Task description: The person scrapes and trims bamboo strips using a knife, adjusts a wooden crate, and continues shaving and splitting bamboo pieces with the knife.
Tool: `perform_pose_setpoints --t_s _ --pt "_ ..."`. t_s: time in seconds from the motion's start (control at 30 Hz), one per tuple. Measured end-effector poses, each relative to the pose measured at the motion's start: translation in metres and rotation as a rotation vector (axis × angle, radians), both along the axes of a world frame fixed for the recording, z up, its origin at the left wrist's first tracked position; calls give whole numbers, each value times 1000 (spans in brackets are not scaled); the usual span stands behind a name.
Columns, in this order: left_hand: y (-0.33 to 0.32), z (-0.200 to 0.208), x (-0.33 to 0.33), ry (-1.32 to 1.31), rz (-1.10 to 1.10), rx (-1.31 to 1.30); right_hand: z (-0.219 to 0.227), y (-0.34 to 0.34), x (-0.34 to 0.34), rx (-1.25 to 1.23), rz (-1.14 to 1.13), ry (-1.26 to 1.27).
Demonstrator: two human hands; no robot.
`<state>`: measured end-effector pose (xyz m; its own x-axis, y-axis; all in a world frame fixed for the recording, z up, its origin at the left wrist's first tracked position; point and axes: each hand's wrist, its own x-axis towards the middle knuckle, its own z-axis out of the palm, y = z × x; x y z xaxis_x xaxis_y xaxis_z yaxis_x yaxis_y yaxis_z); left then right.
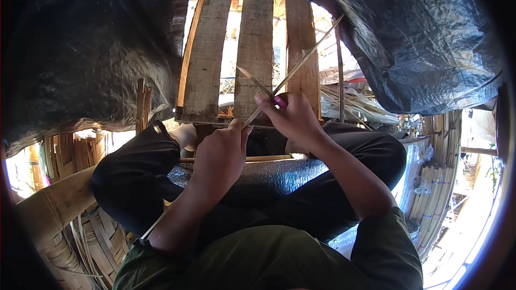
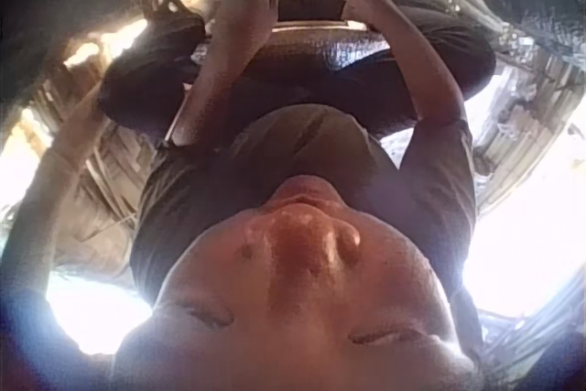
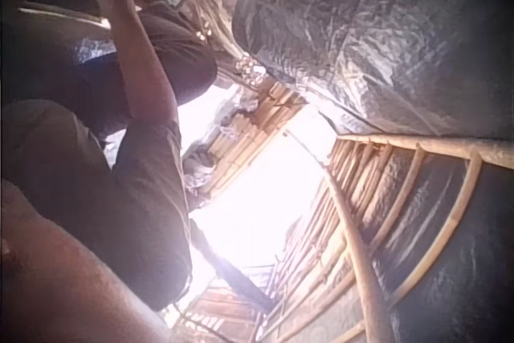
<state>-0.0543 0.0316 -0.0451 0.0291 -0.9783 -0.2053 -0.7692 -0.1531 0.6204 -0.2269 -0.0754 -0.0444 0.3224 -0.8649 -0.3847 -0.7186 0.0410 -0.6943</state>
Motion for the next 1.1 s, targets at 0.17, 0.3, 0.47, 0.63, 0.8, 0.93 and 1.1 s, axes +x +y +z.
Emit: perform_pose_setpoints --t_s 0.17,0.3,0.47,0.63,0.8,0.93,1.1 --pt "5 10 3 -54 9 -47 -9 -3 5 2 -83 -57" --pt "13 18 11 -112 11 7 -15 -13 7 16 -162 -105" --pt "17 24 25 -83 65 -16 -20 -31 3 11 -253 -113" --pt "17 30 36 -56 40 97 -23 -49 0 -74 -286 -93" --pt "9 23 34 38 29 109 -13 -60 -1 -234 -298 -37" --pt "8 12 30 -16 15 37 -2 -28 2 -416 -67 -35" --pt "12 5 28 -29 8 1 2 30 12 -455 230 -69"
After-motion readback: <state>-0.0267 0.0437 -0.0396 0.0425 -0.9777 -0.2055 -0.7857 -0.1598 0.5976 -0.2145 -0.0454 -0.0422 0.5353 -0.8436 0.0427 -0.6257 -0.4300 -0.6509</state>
